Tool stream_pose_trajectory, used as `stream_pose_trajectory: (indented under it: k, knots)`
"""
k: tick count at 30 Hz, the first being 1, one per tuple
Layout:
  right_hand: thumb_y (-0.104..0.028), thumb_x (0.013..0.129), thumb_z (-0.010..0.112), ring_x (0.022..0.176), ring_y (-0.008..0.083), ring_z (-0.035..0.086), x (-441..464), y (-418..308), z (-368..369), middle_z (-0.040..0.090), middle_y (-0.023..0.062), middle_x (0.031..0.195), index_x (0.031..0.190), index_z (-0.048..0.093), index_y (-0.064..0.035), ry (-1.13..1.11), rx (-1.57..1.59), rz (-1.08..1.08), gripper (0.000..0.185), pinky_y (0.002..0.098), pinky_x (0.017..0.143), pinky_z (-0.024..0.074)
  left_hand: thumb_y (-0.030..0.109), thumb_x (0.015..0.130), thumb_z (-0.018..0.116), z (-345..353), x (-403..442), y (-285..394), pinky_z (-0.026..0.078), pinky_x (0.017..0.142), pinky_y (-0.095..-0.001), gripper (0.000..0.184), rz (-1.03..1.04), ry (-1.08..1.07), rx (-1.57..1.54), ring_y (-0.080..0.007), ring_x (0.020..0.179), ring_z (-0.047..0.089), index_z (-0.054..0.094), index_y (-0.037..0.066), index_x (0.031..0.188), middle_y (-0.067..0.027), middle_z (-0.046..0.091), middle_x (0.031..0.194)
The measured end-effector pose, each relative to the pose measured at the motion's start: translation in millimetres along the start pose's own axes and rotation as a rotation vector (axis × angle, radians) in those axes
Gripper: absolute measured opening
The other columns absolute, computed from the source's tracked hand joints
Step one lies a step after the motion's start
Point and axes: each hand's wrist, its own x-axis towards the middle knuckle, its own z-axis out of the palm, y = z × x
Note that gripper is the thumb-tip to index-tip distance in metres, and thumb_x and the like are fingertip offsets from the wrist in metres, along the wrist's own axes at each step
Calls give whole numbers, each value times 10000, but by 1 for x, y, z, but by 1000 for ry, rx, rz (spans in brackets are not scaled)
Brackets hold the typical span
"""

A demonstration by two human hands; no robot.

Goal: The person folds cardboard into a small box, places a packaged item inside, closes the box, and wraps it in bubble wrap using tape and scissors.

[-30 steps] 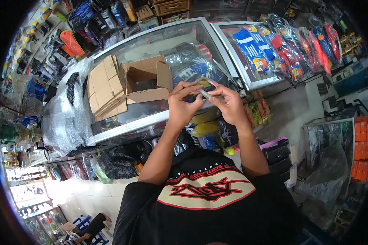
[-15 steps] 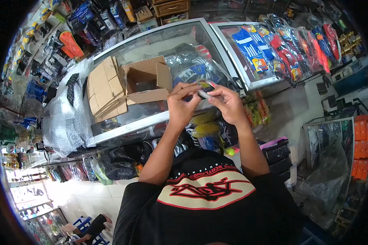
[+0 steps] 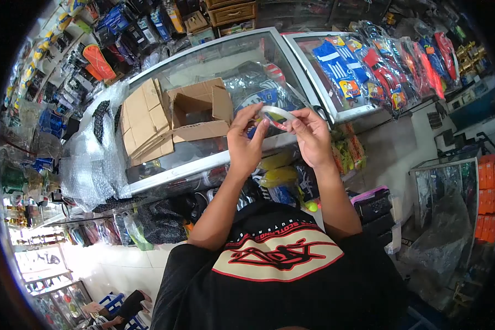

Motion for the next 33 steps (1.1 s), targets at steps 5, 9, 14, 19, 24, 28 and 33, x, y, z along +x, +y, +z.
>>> stream_pose_trajectory:
  k: [5, 9, 14, 19, 24, 28, 33]
  knots:
    - [-162, 1095, 672, 1090, 160, 657, 0, -3, -3, 715, 113, 1146, 1312, 629, 32, -23, 110, -11, 295, 317, 1028, 476, 25, 1030, 726, -2, 1, 8, 531, 898, -243, 325, -149, -23, -108, -122, 1081, 644, 738, -17, 1352, -105, 703, 1244]
    - [-143, 1133, 601, 1123, 171, 686, 3, -1, 0, 726, 117, 1235, 1326, 649, 51, 136, -98, -69, 278, 344, 1074, 503, 18, 1025, 737, -6, 0, 3, 530, 860, -238, 299, -125, -28, -150, -99, 1014, 643, 756, -21, 1321, -72, 706, 1204]
    - [-143, 1158, 545, 1115, 159, 705, 6, -4, 10, 732, 118, 1268, 1362, 668, 46, 189, -333, -108, 304, 319, 1020, 539, 19, 1006, 767, -7, -3, 2, 518, 826, -228, 288, -102, -7, -132, -88, 953, 633, 772, -25, 1290, -55, 708, 1156]
    - [-166, 1168, 530, 1024, 174, 750, 4, -8, 18, 749, 130, 1225, 1411, 670, 25, 195, -499, -166, 339, 304, 965, 572, 79, 1016, 779, -6, 0, 7, 495, 790, -218, 288, -198, 19, -146, -64, 916, 608, 779, -17, 1287, -36, 725, 1088]
    - [-149, 1150, 564, 921, 195, 768, 6, -13, 15, 756, 136, 1134, 1419, 665, 25, 309, -246, 79, 336, 368, 856, 646, 94, 1035, 753, -9, 4, 8, 513, 821, -219, 383, -298, -28, -184, -68, 950, 620, 713, -11, 1401, -60, 746, 1202]
    - [-153, 1127, 606, 894, 195, 759, 13, -13, 10, 759, 134, 1105, 1280, 683, 39, 461, -113, 135, 258, 367, 804, 668, 42, 1029, 733, -4, -4, 2, 560, 913, -264, 598, -218, -222, -300, -88, 1065, 642, 536, 7, 1593, -93, 701, 1383]
    - [-157, 1105, 644, 889, 196, 759, 11, -9, 12, 758, 141, 1078, 1235, 683, 43, 490, -81, 166, 241, 364, 804, 662, -31, 956, 782, -5, -6, 7, 550, 1038, -344, 763, -199, -239, -332, -166, 1195, 679, 439, -26, 1638, -139, 669, 1443]
